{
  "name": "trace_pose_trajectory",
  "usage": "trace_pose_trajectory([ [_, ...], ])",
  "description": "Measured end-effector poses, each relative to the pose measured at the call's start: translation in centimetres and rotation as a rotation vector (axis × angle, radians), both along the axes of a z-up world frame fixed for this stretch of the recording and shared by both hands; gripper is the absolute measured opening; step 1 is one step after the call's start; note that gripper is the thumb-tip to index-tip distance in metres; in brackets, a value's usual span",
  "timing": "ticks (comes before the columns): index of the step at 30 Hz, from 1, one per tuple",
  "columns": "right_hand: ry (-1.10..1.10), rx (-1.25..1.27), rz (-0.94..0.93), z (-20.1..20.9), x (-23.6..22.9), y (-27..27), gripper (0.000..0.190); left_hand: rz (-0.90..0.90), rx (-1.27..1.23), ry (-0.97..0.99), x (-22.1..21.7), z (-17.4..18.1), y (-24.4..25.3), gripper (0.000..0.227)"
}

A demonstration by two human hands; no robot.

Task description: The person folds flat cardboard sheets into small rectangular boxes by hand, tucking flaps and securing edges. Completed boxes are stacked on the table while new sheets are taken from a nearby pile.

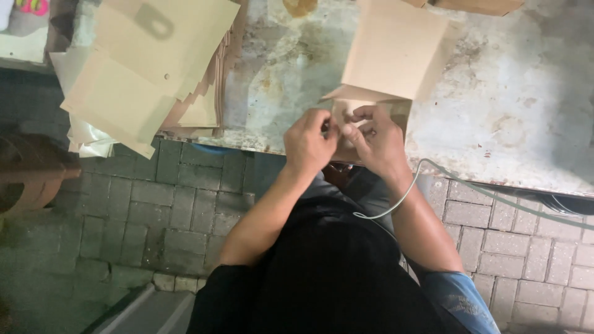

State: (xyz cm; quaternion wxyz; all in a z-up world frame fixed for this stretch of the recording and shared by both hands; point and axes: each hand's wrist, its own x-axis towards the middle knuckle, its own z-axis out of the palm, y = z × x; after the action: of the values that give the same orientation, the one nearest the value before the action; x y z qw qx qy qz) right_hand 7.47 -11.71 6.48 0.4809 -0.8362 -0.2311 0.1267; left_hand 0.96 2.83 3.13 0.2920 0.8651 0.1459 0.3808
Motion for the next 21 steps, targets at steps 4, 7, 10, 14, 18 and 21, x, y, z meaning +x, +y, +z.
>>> trace_pose_trajectory([
  [4,0.040,0.292,-0.031,-3.8,1.7,-1.1,0.068,-0.067,0.199,-0.218,0.3,2.5,-2.6,0.006],
  [7,0.011,0.579,-0.138,-6.0,2.3,-2.1,0.055,-0.147,0.342,-0.352,0.4,3.6,-3.7,0.009],
  [10,0.095,0.605,-0.390,-6.5,2.3,-3.0,0.028,-0.178,0.382,-0.445,0.4,5.3,-4.3,0.012],
  [14,0.168,0.755,-0.441,-2.0,0.8,-2.5,0.034,-0.220,0.413,-0.523,0.4,6.9,-4.3,0.030],
  [18,0.095,0.626,-0.408,-1.4,0.7,-3.0,0.020,-0.224,0.439,-0.536,0.3,6.8,-4.7,0.034],
  [21,-0.031,0.726,-0.434,0.2,0.1,-2.1,0.019,-0.201,0.413,-0.576,0.5,6.8,-4.0,0.030],
])
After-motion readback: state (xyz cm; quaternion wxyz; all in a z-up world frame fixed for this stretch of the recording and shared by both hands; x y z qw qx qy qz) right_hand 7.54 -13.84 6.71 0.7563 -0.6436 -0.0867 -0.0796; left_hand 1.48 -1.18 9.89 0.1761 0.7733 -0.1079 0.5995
